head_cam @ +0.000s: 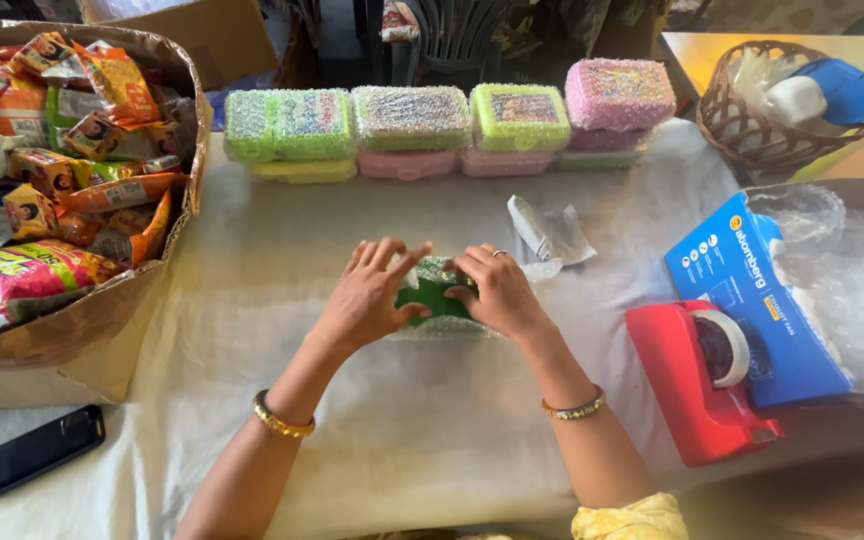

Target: Wrapping a small green plastic container in bubble wrap.

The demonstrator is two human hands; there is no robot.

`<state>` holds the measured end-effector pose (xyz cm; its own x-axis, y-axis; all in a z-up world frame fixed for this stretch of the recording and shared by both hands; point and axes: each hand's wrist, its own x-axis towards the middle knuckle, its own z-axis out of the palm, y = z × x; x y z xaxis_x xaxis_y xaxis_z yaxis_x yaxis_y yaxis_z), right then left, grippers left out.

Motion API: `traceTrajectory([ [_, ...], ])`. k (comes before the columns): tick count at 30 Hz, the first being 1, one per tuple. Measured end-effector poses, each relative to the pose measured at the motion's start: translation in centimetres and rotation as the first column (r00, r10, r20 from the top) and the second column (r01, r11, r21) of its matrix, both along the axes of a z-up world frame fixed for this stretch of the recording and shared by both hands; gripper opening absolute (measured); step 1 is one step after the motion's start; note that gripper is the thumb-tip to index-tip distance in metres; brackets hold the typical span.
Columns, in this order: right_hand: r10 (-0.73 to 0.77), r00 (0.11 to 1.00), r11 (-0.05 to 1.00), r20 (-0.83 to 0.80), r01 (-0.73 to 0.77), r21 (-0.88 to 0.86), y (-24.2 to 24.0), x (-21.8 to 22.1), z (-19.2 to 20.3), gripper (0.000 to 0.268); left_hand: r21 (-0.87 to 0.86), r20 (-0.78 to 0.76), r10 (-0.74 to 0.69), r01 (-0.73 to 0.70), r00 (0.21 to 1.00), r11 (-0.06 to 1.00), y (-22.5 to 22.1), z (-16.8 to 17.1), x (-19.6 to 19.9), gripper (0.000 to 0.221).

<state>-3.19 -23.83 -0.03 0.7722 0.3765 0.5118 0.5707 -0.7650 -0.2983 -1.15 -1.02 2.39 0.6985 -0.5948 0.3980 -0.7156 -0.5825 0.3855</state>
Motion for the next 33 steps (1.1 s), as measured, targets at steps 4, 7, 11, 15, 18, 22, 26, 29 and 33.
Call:
traceTrajectory([
  [4,-0.034,0.999,0.999,-0.010,0.034,0.023,0.6,-0.1,0.2,0.035,-0.153,-0.104,0.071,-0.086,0.992,0.984,0.2,-2.8,1.5,0.087],
  [7,-0.078,0.997,0.996,0.003,0.077,0.036,1.2,0.1,-0.6,0.034,-0.324,-0.311,0.121,-0.225,0.942,0.919,0.8,-3.6,2.1,0.081],
  [11,-0.123,0.989,0.992,0.077,0.121,0.038,1.8,0.1,-1.4,0.021,-0.373,-0.439,0.061,-0.244,0.896,0.895,2.3,-5.9,3.5,0.054],
  [15,-0.113,0.980,0.992,0.166,0.102,0.068,1.8,0.4,-2.4,0.008,-0.235,-0.447,0.144,-0.271,0.883,0.933,4.6,-4.5,3.9,0.045],
  [18,-0.101,0.981,0.992,0.168,0.086,0.096,2.0,0.2,-2.3,0.009,-0.082,-0.426,0.215,-0.274,0.879,0.958,5.7,-7.8,5.5,0.049],
  [22,-0.095,0.983,0.992,0.157,0.081,0.096,1.9,0.4,-2.3,0.009,-0.271,0.133,0.350,-0.305,0.927,0.913,2.8,-2.6,1.8,0.044],
  [26,-0.070,0.979,0.995,0.191,0.055,0.082,2.1,0.2,-2.2,0.007,-0.351,0.140,-0.021,0.070,0.990,0.934,-0.5,-1.3,-0.8,0.041],
  [29,-0.058,0.976,0.997,0.212,0.048,0.054,2.2,0.0,-1.9,0.008,-0.327,0.065,-0.093,0.109,0.994,0.939,-1.5,-2.9,-0.6,0.051],
  [33,-0.064,0.979,0.995,0.194,0.047,0.090,2.3,0.0,-1.8,0.008,-0.324,-0.102,-0.039,0.004,0.994,0.946,-1.4,-2.6,-0.4,0.056],
])
